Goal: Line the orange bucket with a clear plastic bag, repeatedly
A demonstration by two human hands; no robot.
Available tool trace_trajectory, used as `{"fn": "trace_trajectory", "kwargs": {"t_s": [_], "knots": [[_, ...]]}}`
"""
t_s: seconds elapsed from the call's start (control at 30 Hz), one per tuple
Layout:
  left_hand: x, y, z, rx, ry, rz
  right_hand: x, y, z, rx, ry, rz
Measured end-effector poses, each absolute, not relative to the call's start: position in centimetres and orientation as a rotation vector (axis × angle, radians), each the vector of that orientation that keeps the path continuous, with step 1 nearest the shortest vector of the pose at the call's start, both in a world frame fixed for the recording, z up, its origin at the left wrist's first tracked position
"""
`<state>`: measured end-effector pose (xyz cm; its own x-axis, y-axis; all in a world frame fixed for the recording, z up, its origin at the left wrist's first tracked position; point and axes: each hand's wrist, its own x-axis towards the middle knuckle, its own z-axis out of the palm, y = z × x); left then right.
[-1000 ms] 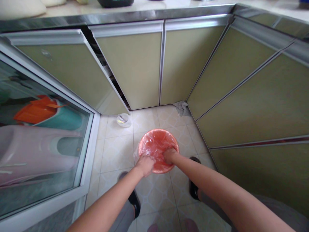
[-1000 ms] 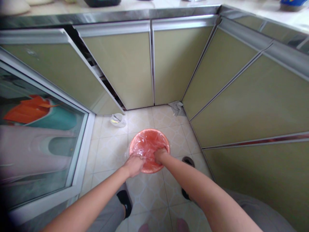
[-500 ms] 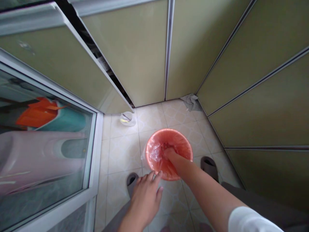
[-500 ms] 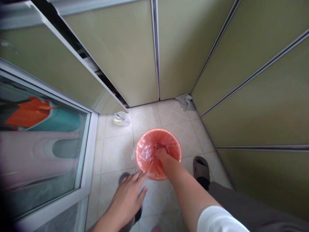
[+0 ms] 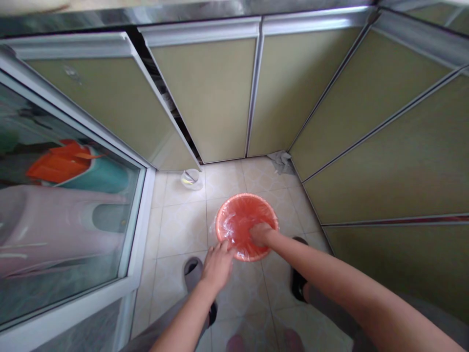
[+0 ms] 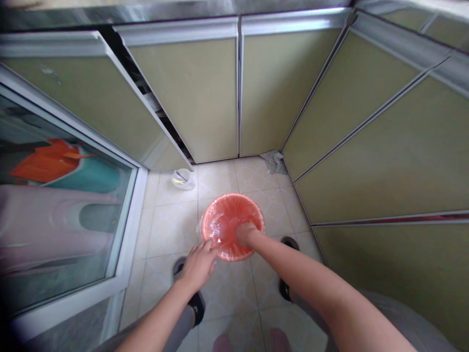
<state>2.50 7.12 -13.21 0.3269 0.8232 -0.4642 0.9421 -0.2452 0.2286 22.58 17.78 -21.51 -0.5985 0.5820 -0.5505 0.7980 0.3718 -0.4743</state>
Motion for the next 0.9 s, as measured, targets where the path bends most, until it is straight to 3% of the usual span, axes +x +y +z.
{"fn": "trace_trajectory", "kwargs": {"t_s": [0.2,0.37,0.73,0.9], "knots": [[2.7,7.7,-15.9,2.293,1.507,-0.285,27.7,12.8,-17.3,0.963,2.449,-0.59],[2.6,7.9,-16.9,2.366,1.464,-0.307,29.6,11.3,-17.2,0.83,2.582,-0.456],[2.1,4.0,-16.3,2.397,1.246,-0.306,29.7,4.2,-18.1,0.674,2.55,-0.512],[2.7,3.7,-14.0,2.286,1.369,-0.32,30.2,3.4,-15.3,0.844,2.499,-0.592]]}}
